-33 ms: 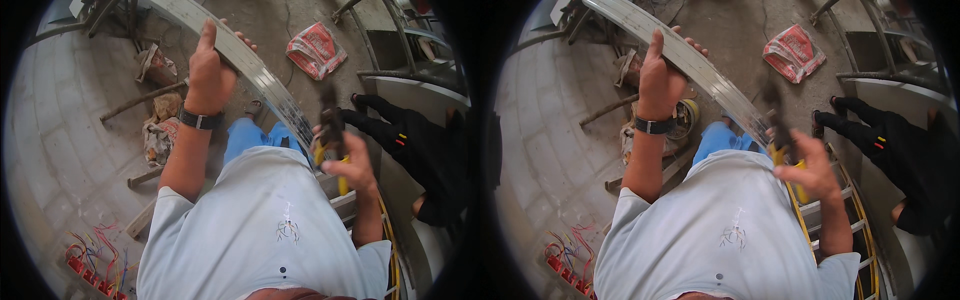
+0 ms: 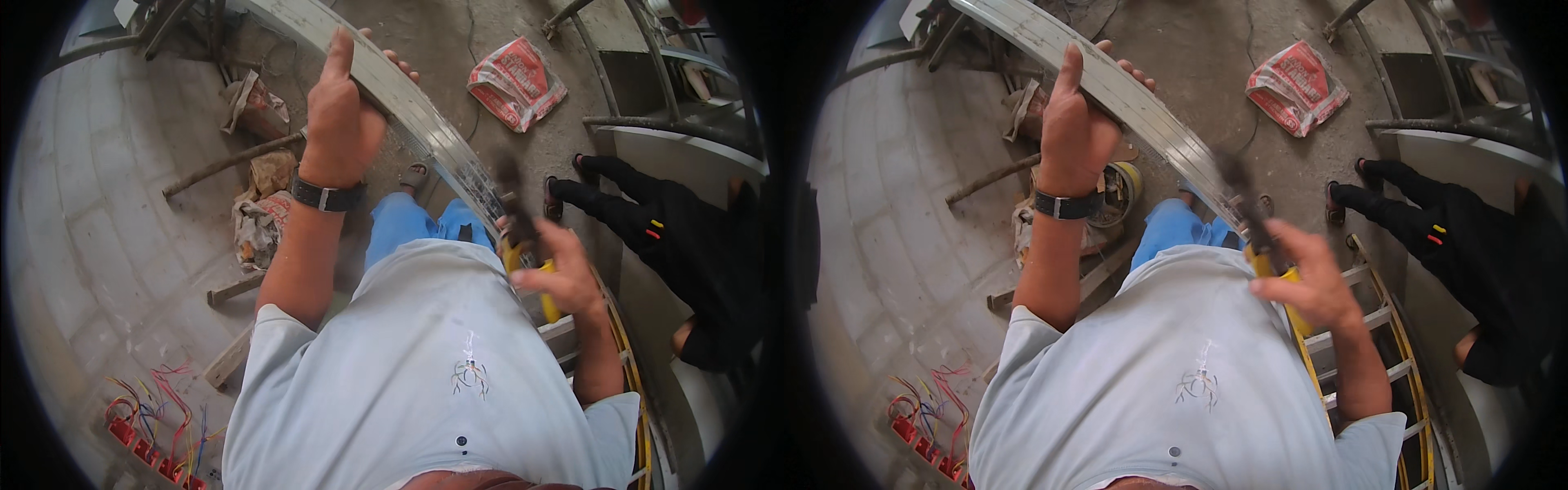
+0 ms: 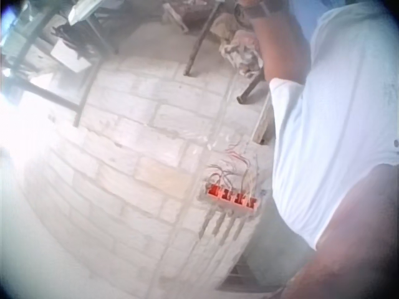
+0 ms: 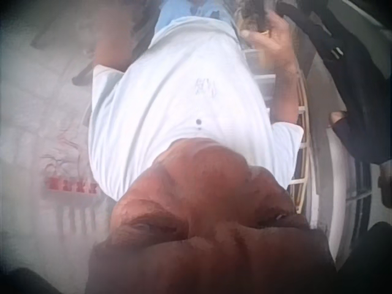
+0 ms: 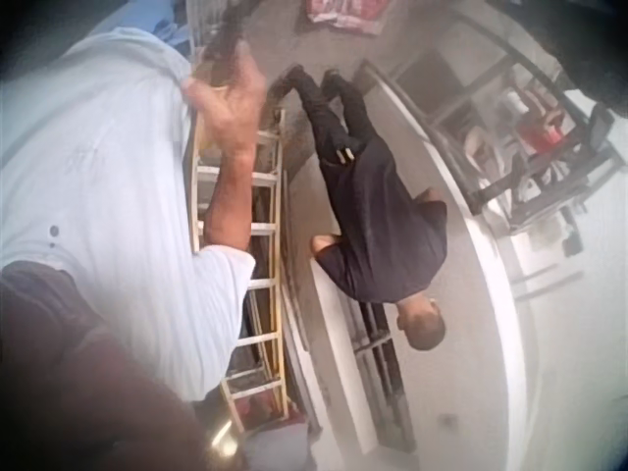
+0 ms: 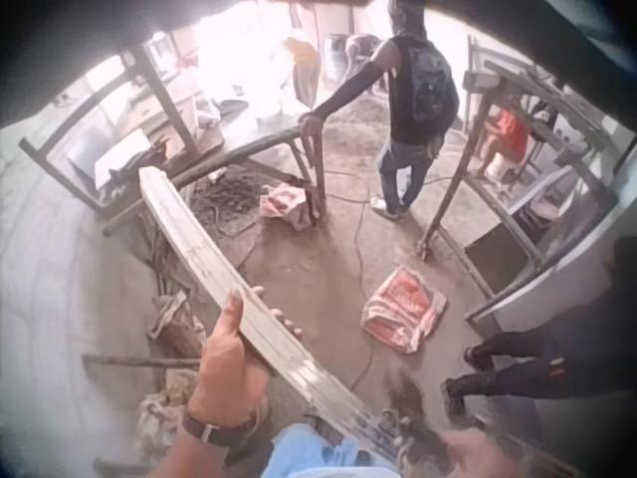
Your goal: The person uses yellow-handled tin snips to cut a long, flat metal strap into shorter segments. They repeatedly position the snips, cut through the strap, and separate the pieces while standing in a construction area.
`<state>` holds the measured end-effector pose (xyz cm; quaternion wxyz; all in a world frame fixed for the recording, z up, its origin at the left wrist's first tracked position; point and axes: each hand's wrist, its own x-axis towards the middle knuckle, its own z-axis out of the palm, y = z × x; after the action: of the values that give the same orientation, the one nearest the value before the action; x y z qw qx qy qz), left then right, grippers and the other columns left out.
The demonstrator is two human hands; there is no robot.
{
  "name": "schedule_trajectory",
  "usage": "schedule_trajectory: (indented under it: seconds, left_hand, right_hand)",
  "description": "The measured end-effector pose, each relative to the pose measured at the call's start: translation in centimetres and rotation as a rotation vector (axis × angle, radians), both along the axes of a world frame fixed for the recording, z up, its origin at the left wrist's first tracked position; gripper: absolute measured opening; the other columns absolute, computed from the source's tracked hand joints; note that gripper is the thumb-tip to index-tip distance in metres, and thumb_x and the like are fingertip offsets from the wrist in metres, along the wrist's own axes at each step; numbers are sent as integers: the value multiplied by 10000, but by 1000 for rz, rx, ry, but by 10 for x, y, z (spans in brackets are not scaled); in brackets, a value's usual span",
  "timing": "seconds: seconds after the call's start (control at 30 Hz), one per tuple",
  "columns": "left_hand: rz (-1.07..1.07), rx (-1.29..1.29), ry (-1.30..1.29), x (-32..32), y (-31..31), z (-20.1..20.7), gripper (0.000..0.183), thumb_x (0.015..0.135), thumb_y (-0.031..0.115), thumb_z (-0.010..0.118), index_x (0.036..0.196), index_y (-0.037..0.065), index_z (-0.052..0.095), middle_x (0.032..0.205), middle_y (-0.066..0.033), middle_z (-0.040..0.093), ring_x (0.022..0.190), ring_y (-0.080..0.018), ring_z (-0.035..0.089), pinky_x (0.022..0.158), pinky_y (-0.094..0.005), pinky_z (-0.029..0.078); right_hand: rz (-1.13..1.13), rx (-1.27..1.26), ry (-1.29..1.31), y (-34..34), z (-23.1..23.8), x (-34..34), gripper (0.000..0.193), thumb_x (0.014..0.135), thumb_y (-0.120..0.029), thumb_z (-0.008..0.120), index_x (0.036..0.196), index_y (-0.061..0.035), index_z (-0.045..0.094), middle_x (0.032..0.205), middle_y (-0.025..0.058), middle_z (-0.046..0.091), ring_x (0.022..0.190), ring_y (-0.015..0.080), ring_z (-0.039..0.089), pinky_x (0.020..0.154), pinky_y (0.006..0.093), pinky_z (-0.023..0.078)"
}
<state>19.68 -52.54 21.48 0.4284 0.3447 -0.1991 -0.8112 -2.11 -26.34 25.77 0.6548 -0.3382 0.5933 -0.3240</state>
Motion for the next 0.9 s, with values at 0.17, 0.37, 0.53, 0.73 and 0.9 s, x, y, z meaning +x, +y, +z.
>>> schedule_trajectory:
  seconds: [0.17,0.37,0.53,0.73,0.9]
  left_hand:
    - [63,47,-110,-2,9,15,502,1136,432,548,1379,-4,494,1055,-147,580,1032,-310,596,1035,-534,519]
    - [145,59,-126,-1,15,22,514,1139,435,537,1383,-15,488,1088,-152,540,1055,-307,560,1044,-532,504]
    - [156,45,-152,0,17,22,544,1138,447,529,1392,-30,468,1090,-153,538,1056,-311,551,1045,-536,498]
    - [197,68,-185,3,12,21,569,1131,460,541,1403,-31,447,1098,-158,542,1055,-315,553,1039,-538,497]
    - [167,61,-178,-1,14,19,553,1119,464,571,1383,-11,465,1095,-153,555,1047,-306,564,1030,-532,503]
  right_hand:
    - [157,57,47,-5,-17,26,686,752,-206,824,1366,35,634,1100,65,706,1037,158,642,972,330,501]
    - [198,172,-242,-28,-30,6,581,773,-275,831,1263,2,684,1010,12,631,963,145,552,876,303,443]
    - [133,179,-292,-24,-34,6,618,730,-308,830,1245,8,698,1072,65,699,1015,176,619,938,329,473]
    - [127,225,-325,-18,-34,-3,657,694,-335,842,1234,16,714,1089,93,735,1023,194,654,958,333,487]
    - [166,229,-325,-24,-36,1,583,719,-286,824,1201,20,709,1043,65,704,991,176,631,914,318,478]
